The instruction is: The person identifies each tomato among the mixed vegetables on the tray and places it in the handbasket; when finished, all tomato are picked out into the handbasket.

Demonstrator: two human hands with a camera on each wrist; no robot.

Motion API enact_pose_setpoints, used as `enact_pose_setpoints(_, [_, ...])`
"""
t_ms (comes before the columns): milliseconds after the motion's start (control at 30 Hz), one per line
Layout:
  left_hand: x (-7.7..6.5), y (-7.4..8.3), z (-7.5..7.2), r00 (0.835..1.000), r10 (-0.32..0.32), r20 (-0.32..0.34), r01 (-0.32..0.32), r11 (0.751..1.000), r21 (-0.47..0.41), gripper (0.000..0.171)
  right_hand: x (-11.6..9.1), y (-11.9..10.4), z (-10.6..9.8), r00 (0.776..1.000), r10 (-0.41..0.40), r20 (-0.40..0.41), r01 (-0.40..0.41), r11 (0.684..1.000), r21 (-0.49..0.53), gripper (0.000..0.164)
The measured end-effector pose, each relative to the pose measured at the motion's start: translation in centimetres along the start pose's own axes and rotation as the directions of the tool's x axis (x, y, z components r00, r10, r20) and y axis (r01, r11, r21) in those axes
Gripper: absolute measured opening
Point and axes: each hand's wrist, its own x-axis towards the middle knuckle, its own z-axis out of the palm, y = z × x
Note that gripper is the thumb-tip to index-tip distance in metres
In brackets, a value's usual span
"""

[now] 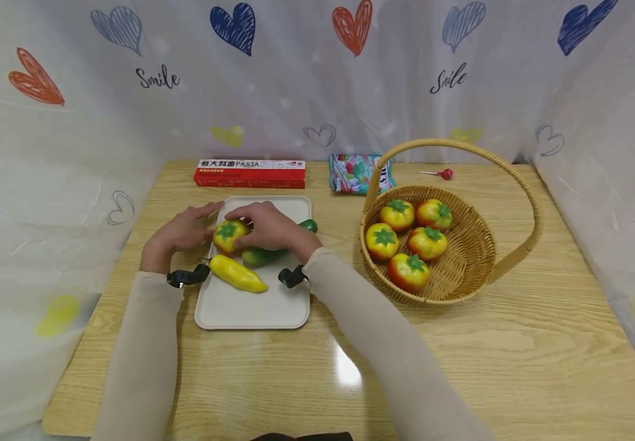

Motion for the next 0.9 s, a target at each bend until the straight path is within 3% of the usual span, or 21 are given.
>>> enact_pose_setpoints(133, [0.1, 0.3, 0.0, 1.000, 0.005, 0.002, -0.004, 1.000, -0.010, 0.072, -2.1, -1.2, -1.3, 0.997, -0.002, -0.071, 0.004, 1.000, 0.020, 0.057])
enact_pose_setpoints(233, [0.2, 0.6, -0.1, 1.000, 0.005, 0.007, -0.005, 1.000, -0.020, 0.075, -4.9, -1.8, -2.4, 0.993, -0.023, -0.118, 0.029, 0.998, 0.055, 0.057])
enact_pose_setpoints(367, [0.1, 0.6, -0.1, 1.000, 0.001, 0.005, -0.001, 1.000, -0.019, 0.076, -10.3, -2.1, -4.2, 0.984, -0.042, -0.175, 0.058, 0.994, 0.092, 0.056])
enact_pose_setpoints(467, [0.1, 0.6, -0.1, 1.000, 0.000, 0.006, 0.000, 1.000, -0.015, 0.076, -15.3, -1.9, -5.9, 0.973, -0.013, -0.230, 0.034, 0.996, 0.088, 0.054])
enact_pose_setpoints(600, [0.1, 0.5, 0.0, 1.000, 0.005, 0.007, -0.004, 1.000, -0.016, 0.075, -22.5, -0.9, -8.2, 0.936, 0.048, -0.349, -0.050, 0.999, 0.004, 0.055])
enact_pose_setpoints(733, [0.0, 0.6, 0.0, 1.000, 0.002, 0.013, -0.002, 1.000, -0.017, 0.076, -29.0, -0.2, -10.1, 0.877, 0.123, -0.464, -0.172, 0.983, -0.064, 0.056])
enact_pose_setpoints(800, [0.0, 0.7, 0.0, 1.000, -0.005, 0.017, 0.005, 1.000, -0.013, 0.076, -31.5, -0.4, -10.7, 0.848, 0.183, -0.497, -0.262, 0.960, -0.094, 0.054])
enact_pose_setpoints(900, [-0.1, 0.7, -0.1, 1.000, -0.001, 0.019, 0.001, 1.000, 0.000, 0.077, -33.8, -0.9, -11.2, 0.824, 0.252, -0.508, -0.396, 0.897, -0.197, 0.052])
